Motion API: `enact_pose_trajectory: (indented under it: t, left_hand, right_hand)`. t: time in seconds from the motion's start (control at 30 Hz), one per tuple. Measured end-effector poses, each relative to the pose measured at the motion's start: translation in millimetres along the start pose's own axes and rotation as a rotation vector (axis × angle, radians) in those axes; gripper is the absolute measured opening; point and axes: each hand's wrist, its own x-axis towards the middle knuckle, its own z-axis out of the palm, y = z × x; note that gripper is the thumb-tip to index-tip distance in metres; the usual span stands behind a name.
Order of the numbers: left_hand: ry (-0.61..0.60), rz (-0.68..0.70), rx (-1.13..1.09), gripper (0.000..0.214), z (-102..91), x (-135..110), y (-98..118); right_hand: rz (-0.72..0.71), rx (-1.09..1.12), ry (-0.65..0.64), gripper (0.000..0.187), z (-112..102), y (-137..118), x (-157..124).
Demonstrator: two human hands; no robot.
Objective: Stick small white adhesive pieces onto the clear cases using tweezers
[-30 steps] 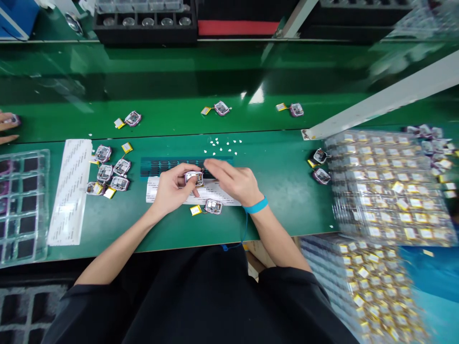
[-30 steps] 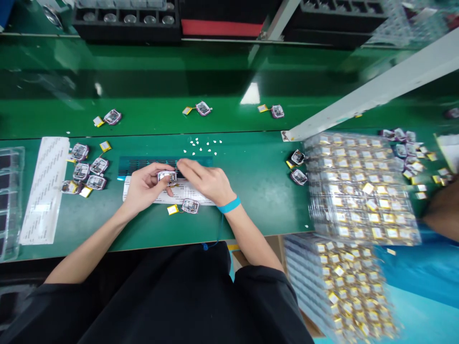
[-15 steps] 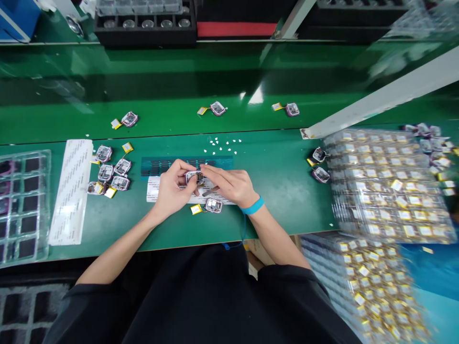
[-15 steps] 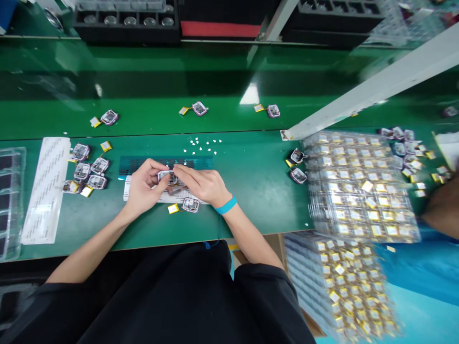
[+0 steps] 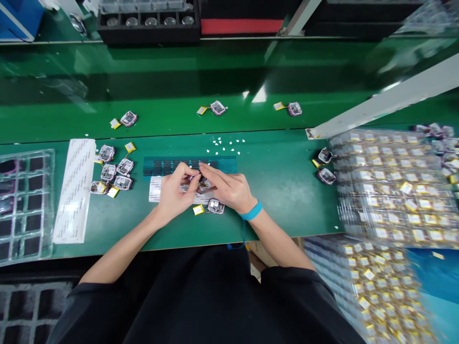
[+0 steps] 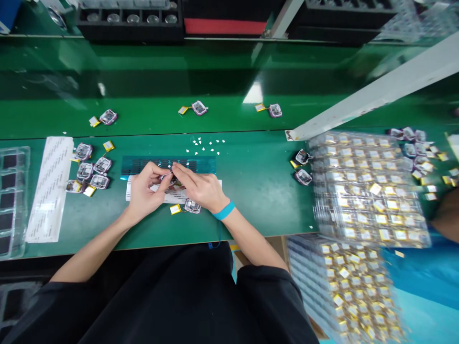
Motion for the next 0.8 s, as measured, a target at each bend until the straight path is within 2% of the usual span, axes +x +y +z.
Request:
enact_pose_trajectory:
  t: [0.17, 0.3, 0.4, 0.53, 0.6, 0.7, 0.8]
  left_hand:
    - [-0.011, -0.035, -0.035, 0.008, 0.4, -2, -2]
    - [-0.066, -0.154, -0.196, 0.011, 1.2, -2, -2]
    - [-0.093, -0.214, -0.282, 0.014, 1.4, -1, -1]
    - [-0.101, -0.246, -0.328, 0.016, 1.9, 0, 1]
    - [-0.096, -0.259, -0.343, 0.018, 2.8, 0, 1]
    - [-0.091, -0.269, -0.359, 0.020, 5.2, -3, 0]
    - [-0.097, -0.241, -0.352, 0.017, 7.1, -4, 0]
  right_hand:
    - [-0.013, -0.036, -0.015, 0.050, -5, 0, 2]
    - [0.027, 0.192, 0.002, 0.044, -11, 0, 7]
    - [0.161, 0.434, 0.027, 0.029, -14, -3, 14]
    - [0.392, 0.617, 0.052, 0.039, -12, -8, 21]
    - [0.478, 0.737, 0.062, 0.036, -9, -10, 22]
    - [0.561, 0.956, 0.078, 0.031, -2, -12, 22]
    - [0.620, 1.010, 0.112, 0.035, 2, -14, 22]
